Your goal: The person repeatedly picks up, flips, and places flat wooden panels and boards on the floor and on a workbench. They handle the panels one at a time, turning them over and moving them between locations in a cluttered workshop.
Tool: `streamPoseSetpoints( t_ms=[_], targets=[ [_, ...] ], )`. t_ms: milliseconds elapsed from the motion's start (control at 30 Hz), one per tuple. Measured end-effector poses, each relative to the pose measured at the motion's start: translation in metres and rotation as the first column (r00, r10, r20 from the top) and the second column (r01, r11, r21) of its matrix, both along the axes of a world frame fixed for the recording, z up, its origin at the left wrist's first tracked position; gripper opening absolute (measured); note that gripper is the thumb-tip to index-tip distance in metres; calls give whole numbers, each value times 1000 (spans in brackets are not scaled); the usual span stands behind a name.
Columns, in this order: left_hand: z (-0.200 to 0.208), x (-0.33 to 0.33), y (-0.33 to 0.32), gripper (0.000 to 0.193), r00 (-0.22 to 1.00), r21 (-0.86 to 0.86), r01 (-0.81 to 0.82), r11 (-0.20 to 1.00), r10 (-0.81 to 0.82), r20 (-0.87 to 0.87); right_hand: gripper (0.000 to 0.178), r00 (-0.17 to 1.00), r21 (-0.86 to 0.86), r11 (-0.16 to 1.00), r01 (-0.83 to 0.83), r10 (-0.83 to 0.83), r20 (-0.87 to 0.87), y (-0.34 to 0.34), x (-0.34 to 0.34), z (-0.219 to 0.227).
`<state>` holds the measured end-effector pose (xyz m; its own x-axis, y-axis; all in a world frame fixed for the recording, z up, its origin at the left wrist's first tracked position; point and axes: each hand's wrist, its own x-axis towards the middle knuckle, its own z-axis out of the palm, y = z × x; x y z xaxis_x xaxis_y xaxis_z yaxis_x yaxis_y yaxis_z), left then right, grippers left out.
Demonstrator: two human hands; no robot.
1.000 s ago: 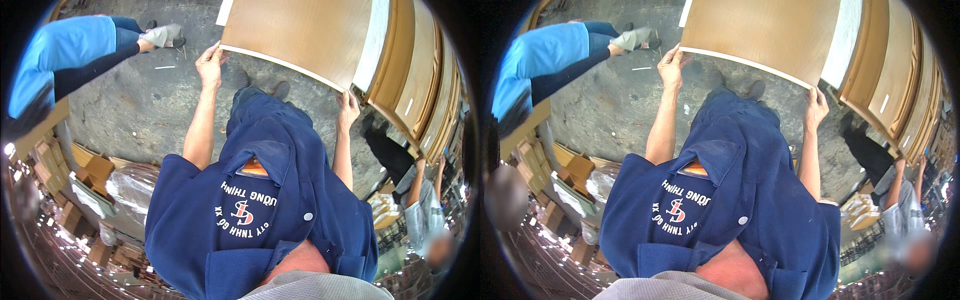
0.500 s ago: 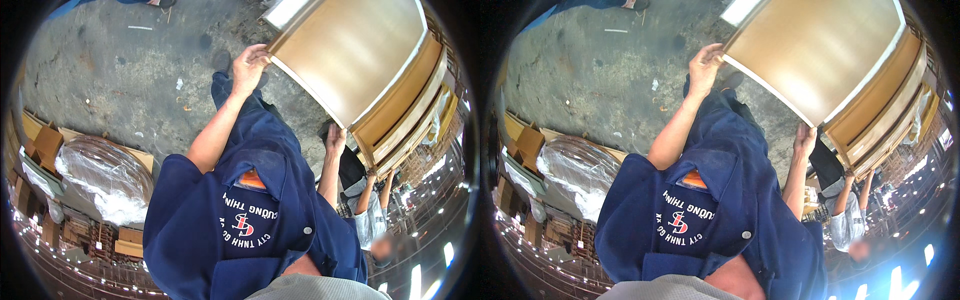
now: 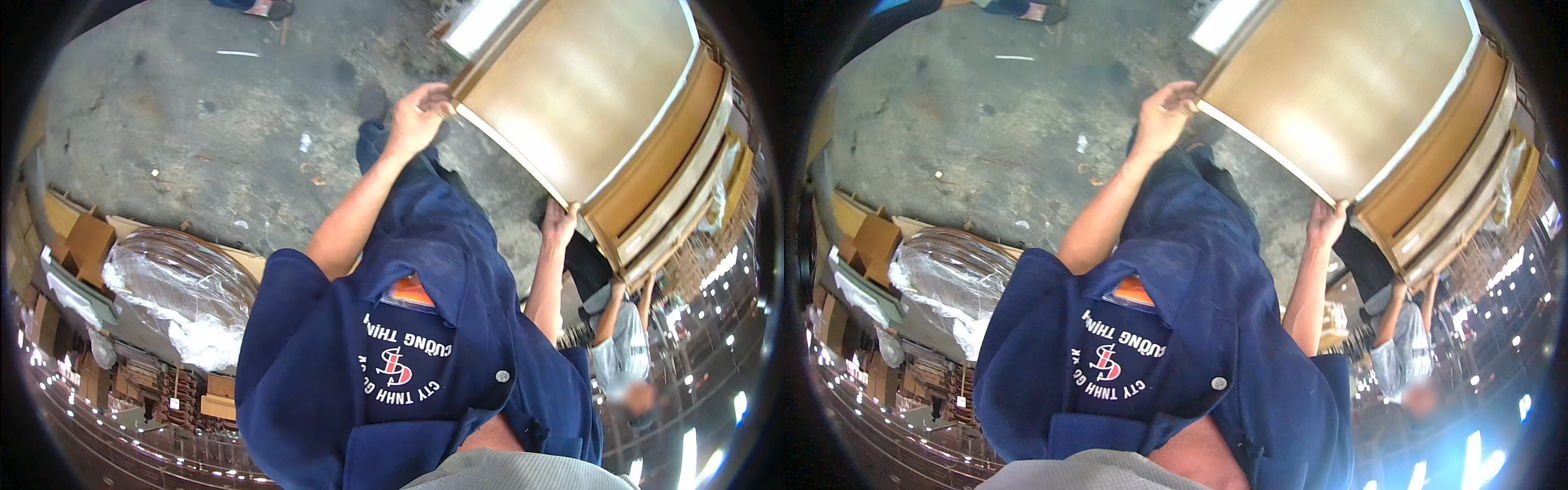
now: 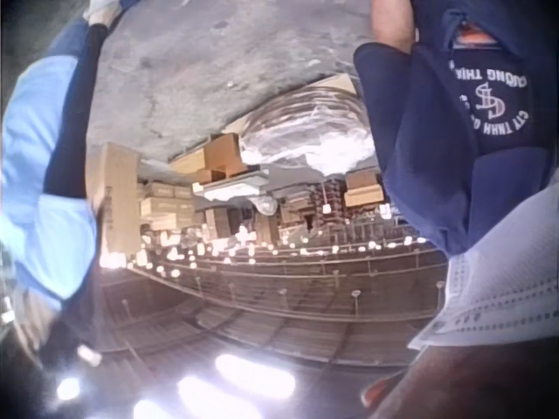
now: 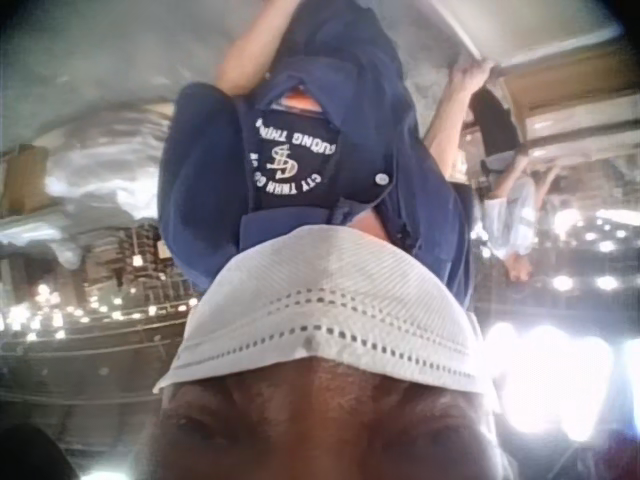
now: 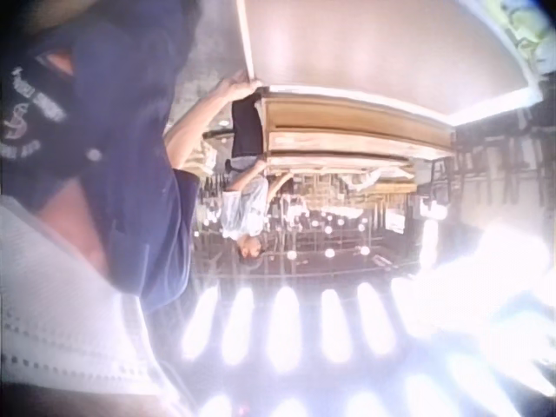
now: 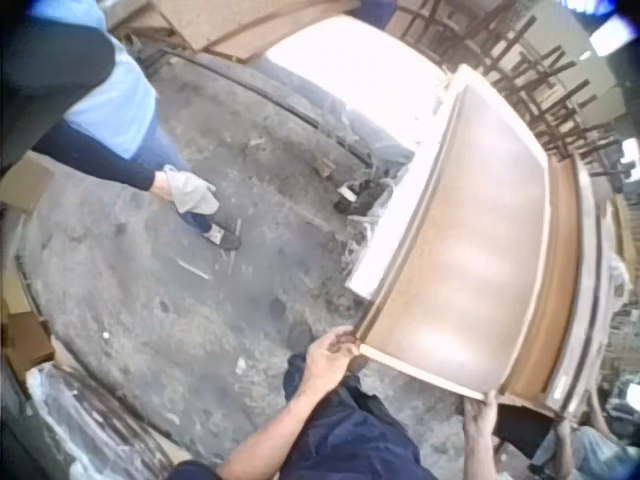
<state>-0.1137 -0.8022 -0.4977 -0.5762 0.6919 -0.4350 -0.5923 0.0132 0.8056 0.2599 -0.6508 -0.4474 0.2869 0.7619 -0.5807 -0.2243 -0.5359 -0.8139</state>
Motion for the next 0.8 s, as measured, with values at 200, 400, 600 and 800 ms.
streamPoseSetpoints(
  t_ms=[200, 400, 600, 800],
  targets=[
    [25, -22, -9, 37, 894, -199, 178, 964, -243, -378, 45, 966, -47, 991, -124, 131, 221, -5, -17, 14],
    [45, -19, -12, 36, 864, -219, 234, 947, -306, -400, 58, 927, 62, 974, -217, 185, 327, -9, -13, 2],
    [61, 3, 0, 40, 739, -273, 21, 962, -199, -644, 57, 920, 120, 943, -309, 264, 289, -6, 4, -10],
    [57, 28, 10, 38, 869, -246, -128, 961, -11, -494, 59, 915, 106, 914, -392, 377, 142, -1, 17, -7]
  ],
)
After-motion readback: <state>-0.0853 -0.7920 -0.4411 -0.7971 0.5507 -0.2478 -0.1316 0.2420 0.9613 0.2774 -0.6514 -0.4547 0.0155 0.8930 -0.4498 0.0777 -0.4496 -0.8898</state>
